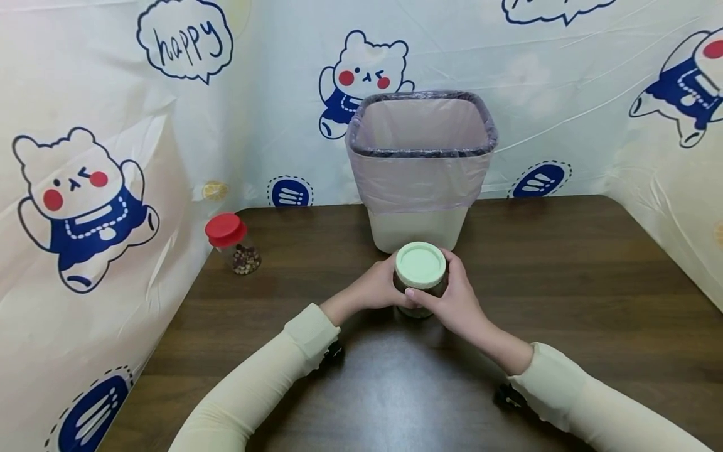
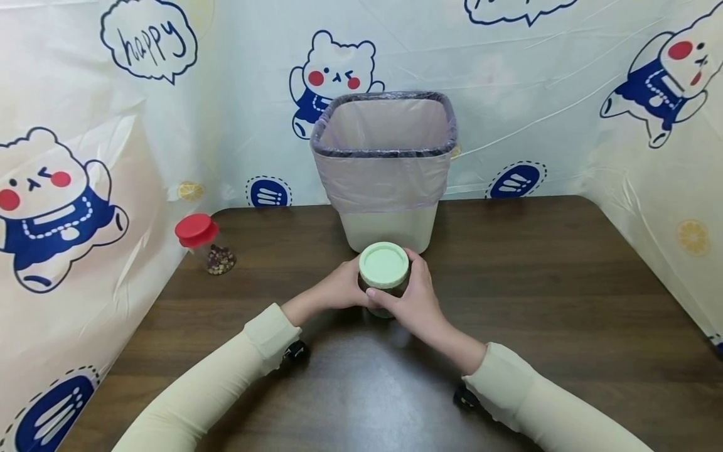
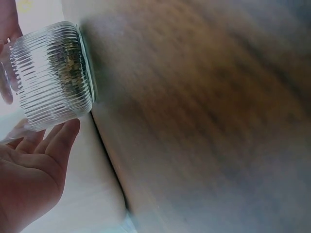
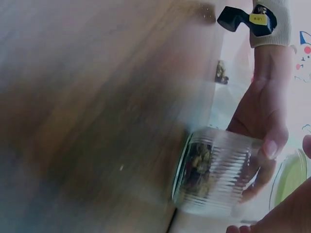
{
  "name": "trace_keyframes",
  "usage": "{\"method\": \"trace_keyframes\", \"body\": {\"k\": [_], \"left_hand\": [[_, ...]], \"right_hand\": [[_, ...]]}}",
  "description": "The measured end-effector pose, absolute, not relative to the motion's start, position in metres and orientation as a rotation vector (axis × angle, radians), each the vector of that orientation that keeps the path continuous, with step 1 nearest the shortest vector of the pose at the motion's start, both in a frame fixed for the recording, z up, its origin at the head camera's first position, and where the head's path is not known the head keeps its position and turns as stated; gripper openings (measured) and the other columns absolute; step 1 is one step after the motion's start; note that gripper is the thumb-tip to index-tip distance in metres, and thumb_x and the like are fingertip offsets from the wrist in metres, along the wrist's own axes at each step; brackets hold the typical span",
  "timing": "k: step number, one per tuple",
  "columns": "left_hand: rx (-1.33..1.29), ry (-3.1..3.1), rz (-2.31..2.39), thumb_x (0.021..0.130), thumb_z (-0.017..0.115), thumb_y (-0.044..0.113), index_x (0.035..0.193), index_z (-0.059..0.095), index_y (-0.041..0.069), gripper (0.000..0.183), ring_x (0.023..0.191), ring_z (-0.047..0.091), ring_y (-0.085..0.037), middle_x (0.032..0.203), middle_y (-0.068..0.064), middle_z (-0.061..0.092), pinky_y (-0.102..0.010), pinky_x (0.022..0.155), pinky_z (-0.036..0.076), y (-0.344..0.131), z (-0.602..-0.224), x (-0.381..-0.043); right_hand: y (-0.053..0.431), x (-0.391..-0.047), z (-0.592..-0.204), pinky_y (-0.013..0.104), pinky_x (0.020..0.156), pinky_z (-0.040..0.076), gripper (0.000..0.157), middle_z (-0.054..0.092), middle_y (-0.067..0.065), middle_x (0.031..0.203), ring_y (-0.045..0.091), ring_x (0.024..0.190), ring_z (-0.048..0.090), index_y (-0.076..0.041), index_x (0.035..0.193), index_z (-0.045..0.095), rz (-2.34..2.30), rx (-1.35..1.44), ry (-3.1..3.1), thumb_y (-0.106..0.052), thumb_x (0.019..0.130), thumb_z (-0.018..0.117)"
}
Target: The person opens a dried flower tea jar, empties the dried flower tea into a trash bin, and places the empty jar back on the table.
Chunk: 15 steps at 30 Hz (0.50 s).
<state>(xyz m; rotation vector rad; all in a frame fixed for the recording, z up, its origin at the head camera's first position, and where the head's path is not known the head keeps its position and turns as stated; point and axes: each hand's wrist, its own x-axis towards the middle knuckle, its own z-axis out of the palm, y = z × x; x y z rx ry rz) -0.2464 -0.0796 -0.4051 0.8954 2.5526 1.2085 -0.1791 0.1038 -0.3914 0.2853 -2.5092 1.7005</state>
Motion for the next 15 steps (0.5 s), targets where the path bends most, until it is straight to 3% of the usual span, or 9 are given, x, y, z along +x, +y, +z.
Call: {"method": "trace_keyframes", "body": {"k": [15], "left_hand": [[0.909,2.543,1.211,0.071,0.087,0.024,0.143,0.039,0.016,0.087,0.114,0.054,-0.01,0.129,0.0,0.057,-0.03,0.095,0.043,-0.0805,-0.4055,-0.2461]], "right_hand": [[0.0945,-0.1783,-0.3901,0.049,0.105,0.029,0.094,0.034,0.018,0.142,0.031,0.13,0.037,0.001,0.146,0.022,1.686,0.2,-2.516,-0.027,0.079,0.081]]}}
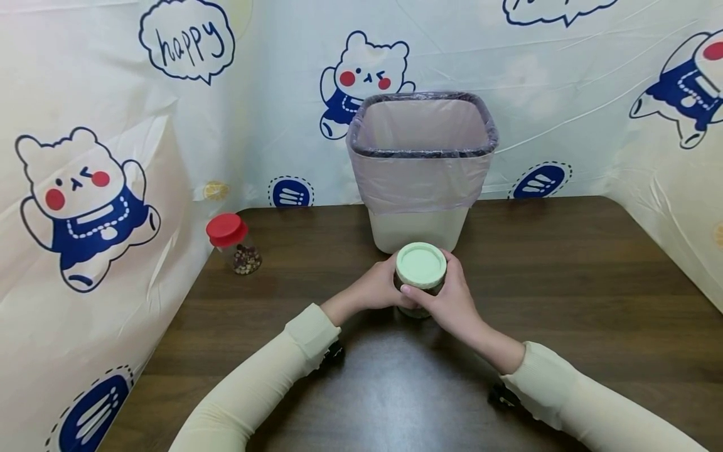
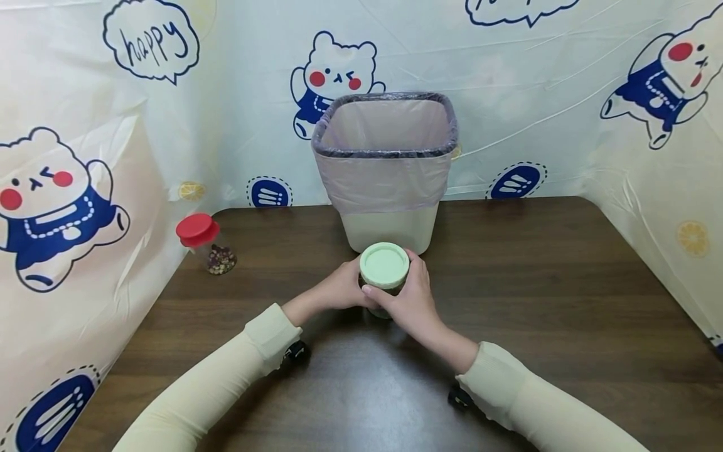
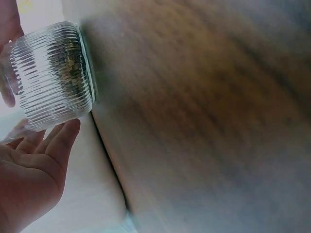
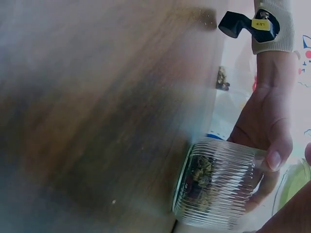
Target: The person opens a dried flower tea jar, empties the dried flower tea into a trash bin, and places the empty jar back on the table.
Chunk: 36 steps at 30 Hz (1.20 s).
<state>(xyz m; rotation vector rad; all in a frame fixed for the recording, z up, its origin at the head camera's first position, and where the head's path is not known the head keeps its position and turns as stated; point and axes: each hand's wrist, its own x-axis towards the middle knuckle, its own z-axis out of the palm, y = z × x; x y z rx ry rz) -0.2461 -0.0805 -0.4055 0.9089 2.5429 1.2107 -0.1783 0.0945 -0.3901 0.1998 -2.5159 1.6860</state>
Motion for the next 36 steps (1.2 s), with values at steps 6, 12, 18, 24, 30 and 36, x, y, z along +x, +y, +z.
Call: {"method": "trace_keyframes", "body": {"k": [6,12,18,24,30,36], "left_hand": [[0.903,2.542,1.222,0.07,0.086,0.024,0.141,0.04,0.017,0.085,0.113,0.054,-0.009,0.128,0.0,0.057,-0.03,0.094,0.044,-0.081,-0.406,-0.246],[0.898,2.542,1.231,0.069,0.087,0.025,0.141,0.041,0.018,0.085,0.112,0.054,-0.009,0.126,0.002,0.058,-0.03,0.094,0.044,-0.079,-0.406,-0.246],[0.897,2.54,1.232,0.068,0.088,0.029,0.14,0.04,0.019,0.087,0.111,0.054,-0.008,0.126,0.003,0.057,-0.03,0.094,0.044,-0.079,-0.407,-0.246],[0.881,2.54,1.22,0.068,0.088,0.03,0.142,0.039,0.018,0.089,0.112,0.054,-0.009,0.127,0.003,0.056,-0.031,0.094,0.044,-0.079,-0.406,-0.245],[0.865,2.527,1.222,0.068,0.088,0.031,0.143,0.037,0.019,0.091,0.113,0.053,-0.009,0.129,0.004,0.055,-0.032,0.093,0.045,-0.079,-0.406,-0.244],[0.863,2.525,1.223,0.069,0.089,0.03,0.143,0.037,0.018,0.091,0.114,0.053,-0.01,0.129,0.002,0.055,-0.032,0.094,0.044,-0.078,-0.405,-0.244]], "right_hand": [[0.095,-0.179,-0.39,0.049,0.105,0.029,0.089,0.037,0.018,0.14,0.031,0.129,0.038,0.001,0.145,0.025,1.686,0.21,-2.516,-0.028,0.081,0.08],[0.101,-0.183,-0.391,0.05,0.103,0.032,0.086,0.04,0.017,0.138,0.032,0.126,0.041,0.0,0.144,0.028,1.709,0.295,-2.514,-0.025,0.081,0.08],[0.113,-0.192,-0.391,0.049,0.102,0.033,0.082,0.045,0.014,0.138,0.029,0.125,0.044,-0.005,0.143,0.034,1.72,0.437,-2.543,-0.023,0.079,0.081],[0.125,-0.203,-0.39,0.05,0.103,0.032,0.078,0.046,0.013,0.138,0.028,0.126,0.043,-0.006,0.142,0.036,1.758,0.611,-2.578,-0.018,0.08,0.081],[0.136,-0.218,-0.388,0.04,0.097,0.042,0.077,0.044,0.015,0.137,0.029,0.121,0.046,-0.004,0.143,0.034,1.931,0.821,-2.565,-0.009,0.08,0.078],[0.143,-0.228,-0.387,0.032,0.088,0.049,0.078,0.04,0.019,0.138,0.031,0.119,0.047,-0.003,0.144,0.032,2.068,0.945,-2.554,-0.004,0.081,0.077]]}}
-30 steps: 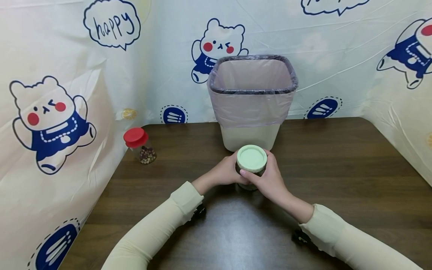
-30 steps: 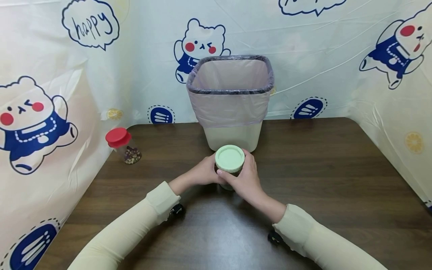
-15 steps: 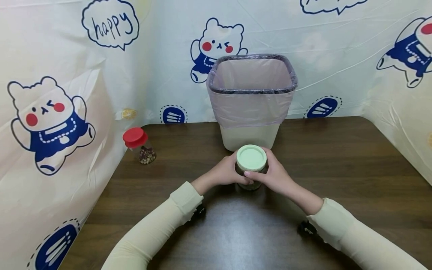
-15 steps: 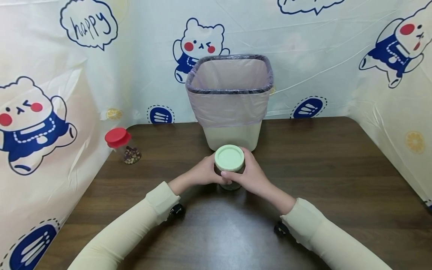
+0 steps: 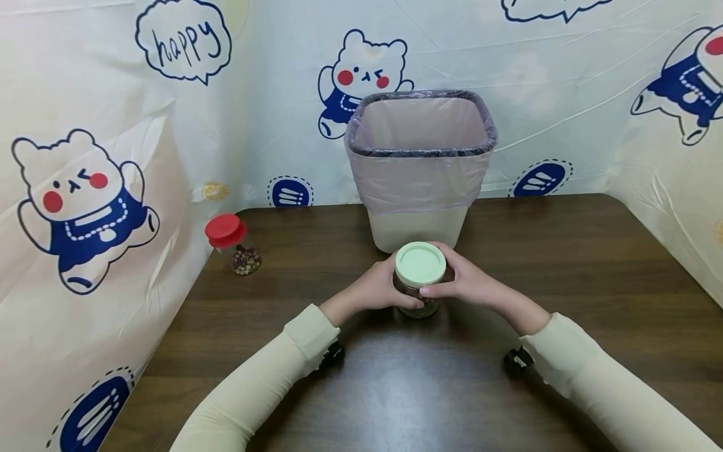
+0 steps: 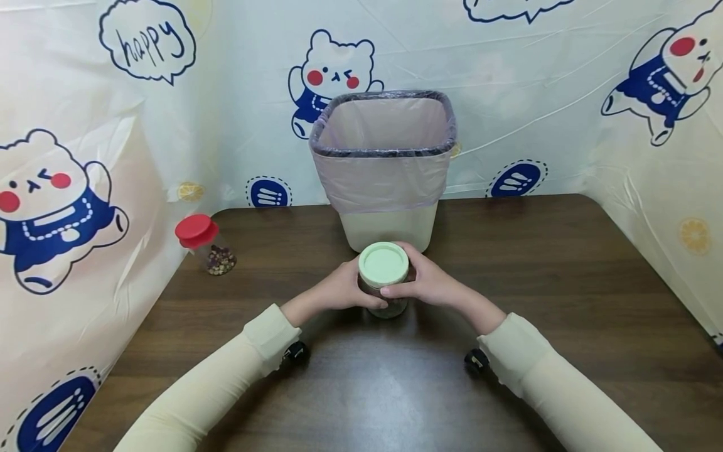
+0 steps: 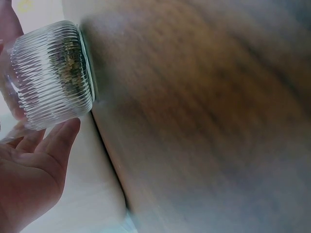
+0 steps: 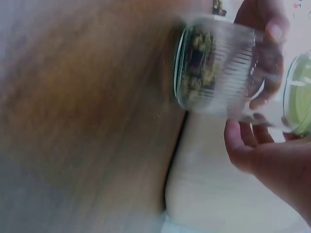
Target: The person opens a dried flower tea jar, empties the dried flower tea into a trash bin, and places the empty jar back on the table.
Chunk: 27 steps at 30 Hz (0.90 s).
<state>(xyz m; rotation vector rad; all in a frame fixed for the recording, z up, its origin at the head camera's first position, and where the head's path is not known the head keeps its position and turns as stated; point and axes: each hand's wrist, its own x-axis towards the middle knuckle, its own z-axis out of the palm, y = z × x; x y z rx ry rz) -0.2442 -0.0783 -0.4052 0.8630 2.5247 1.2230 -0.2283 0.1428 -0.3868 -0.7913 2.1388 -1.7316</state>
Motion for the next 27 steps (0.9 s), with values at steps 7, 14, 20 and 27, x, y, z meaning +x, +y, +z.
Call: {"method": "trace_keyframes", "body": {"k": [7,14,20,27], "left_hand": [[0.862,2.533,1.216,0.068,0.089,0.03,0.143,0.037,0.017,0.092,0.113,0.054,-0.01,0.128,0.001,0.056,-0.032,0.094,0.044,-0.079,-0.406,-0.244],[0.869,2.526,1.219,0.068,0.089,0.03,0.143,0.037,0.016,0.092,0.114,0.053,-0.011,0.129,0.0,0.056,-0.033,0.094,0.044,-0.079,-0.404,-0.244],[0.882,2.528,1.213,0.069,0.088,0.03,0.144,0.036,0.016,0.092,0.113,0.054,-0.01,0.129,0.001,0.055,-0.032,0.094,0.044,-0.078,-0.404,-0.245],[0.896,2.527,1.224,0.069,0.088,0.029,0.142,0.038,0.016,0.09,0.111,0.054,-0.01,0.127,0.002,0.056,-0.03,0.093,0.045,-0.079,-0.406,-0.246]], "right_hand": [[0.145,-0.231,-0.385,0.035,0.088,0.05,0.079,0.038,0.019,0.14,0.033,0.12,0.047,-0.005,0.146,0.03,-1.701,-0.791,2.077,-0.007,0.082,0.077],[0.145,-0.227,-0.387,0.032,0.092,0.046,0.081,0.038,0.018,0.141,0.031,0.123,0.043,-0.003,0.146,0.028,-1.705,-0.792,2.164,-0.007,0.082,0.077],[0.138,-0.214,-0.386,0.045,0.095,0.043,0.082,0.04,0.018,0.14,0.031,0.119,0.048,-0.002,0.147,0.027,-1.761,-0.725,2.307,-0.009,0.082,0.076],[0.122,-0.193,-0.384,0.05,0.098,0.037,0.084,0.041,0.014,0.141,0.032,0.119,0.048,-0.006,0.147,0.027,-1.824,-0.503,2.451,-0.015,0.081,0.079]]}}
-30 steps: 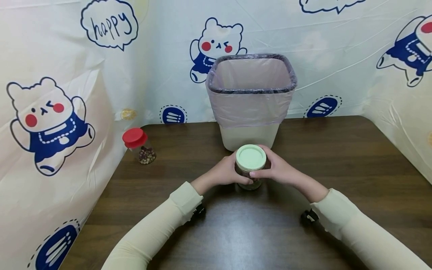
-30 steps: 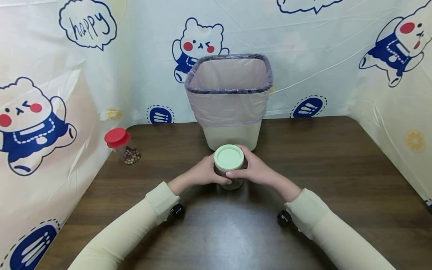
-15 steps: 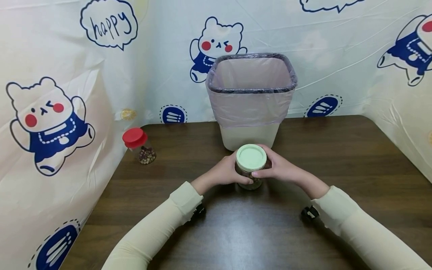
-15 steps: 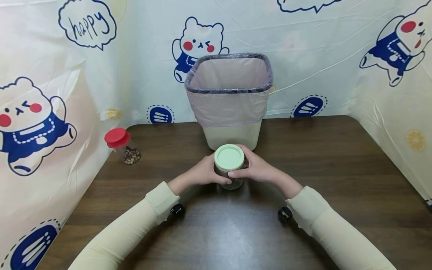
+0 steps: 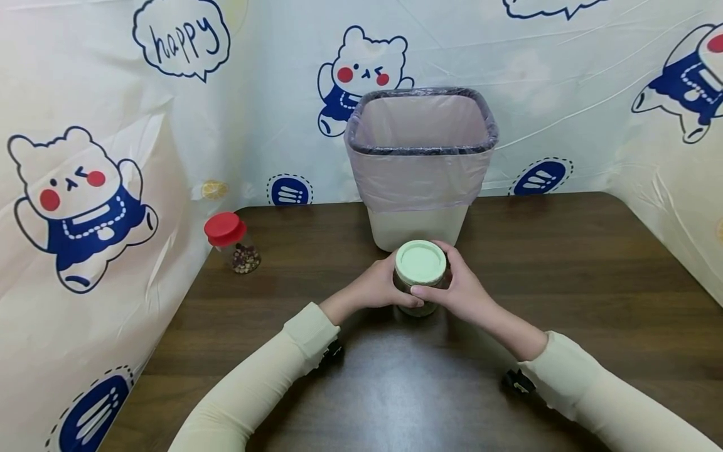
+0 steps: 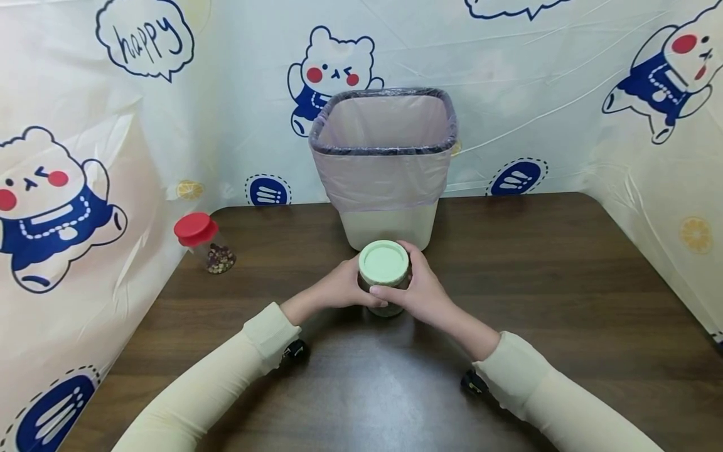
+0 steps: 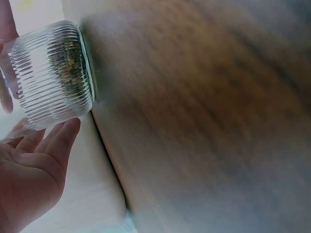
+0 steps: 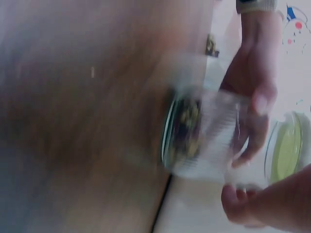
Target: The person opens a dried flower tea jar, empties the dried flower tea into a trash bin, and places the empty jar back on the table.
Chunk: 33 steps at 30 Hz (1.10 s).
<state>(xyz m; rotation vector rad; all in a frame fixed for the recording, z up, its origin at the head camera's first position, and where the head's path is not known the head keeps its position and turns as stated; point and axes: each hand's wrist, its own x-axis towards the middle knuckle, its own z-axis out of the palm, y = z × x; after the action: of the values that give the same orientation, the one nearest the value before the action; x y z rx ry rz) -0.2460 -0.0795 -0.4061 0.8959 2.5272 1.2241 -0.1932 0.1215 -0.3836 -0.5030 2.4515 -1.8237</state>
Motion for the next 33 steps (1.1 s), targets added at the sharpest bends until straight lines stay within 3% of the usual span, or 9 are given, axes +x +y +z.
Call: {"method": "trace_keyframes", "body": {"k": [12,20,33], "left_hand": [[0.907,2.518,1.234,0.07,0.087,0.026,0.141,0.039,0.017,0.086,0.112,0.055,-0.01,0.127,0.001,0.057,-0.03,0.093,0.045,-0.081,-0.406,-0.246],[0.901,2.515,1.243,0.07,0.087,0.026,0.141,0.04,0.018,0.086,0.112,0.054,-0.009,0.128,0.002,0.056,-0.03,0.093,0.045,-0.081,-0.406,-0.246],[0.879,2.527,1.225,0.068,0.088,0.031,0.141,0.039,0.018,0.089,0.111,0.054,-0.008,0.126,0.004,0.056,-0.03,0.093,0.045,-0.079,-0.405,-0.245]], "right_hand": [[0.101,-0.183,-0.387,0.046,0.107,0.027,0.093,0.034,0.016,0.145,0.028,0.131,0.036,-0.002,0.148,0.022,-1.941,-0.304,2.51,-0.019,0.079,0.081],[0.099,-0.184,-0.387,0.045,0.104,0.031,0.091,0.04,0.013,0.141,0.027,0.128,0.04,-0.006,0.146,0.026,-1.901,-0.253,2.555,-0.023,0.078,0.083],[0.125,-0.208,-0.388,0.049,0.102,0.033,0.079,0.047,0.014,0.136,0.029,0.123,0.045,-0.007,0.143,0.035,-1.776,-0.6,2.442,-0.015,0.078,0.081]]}}
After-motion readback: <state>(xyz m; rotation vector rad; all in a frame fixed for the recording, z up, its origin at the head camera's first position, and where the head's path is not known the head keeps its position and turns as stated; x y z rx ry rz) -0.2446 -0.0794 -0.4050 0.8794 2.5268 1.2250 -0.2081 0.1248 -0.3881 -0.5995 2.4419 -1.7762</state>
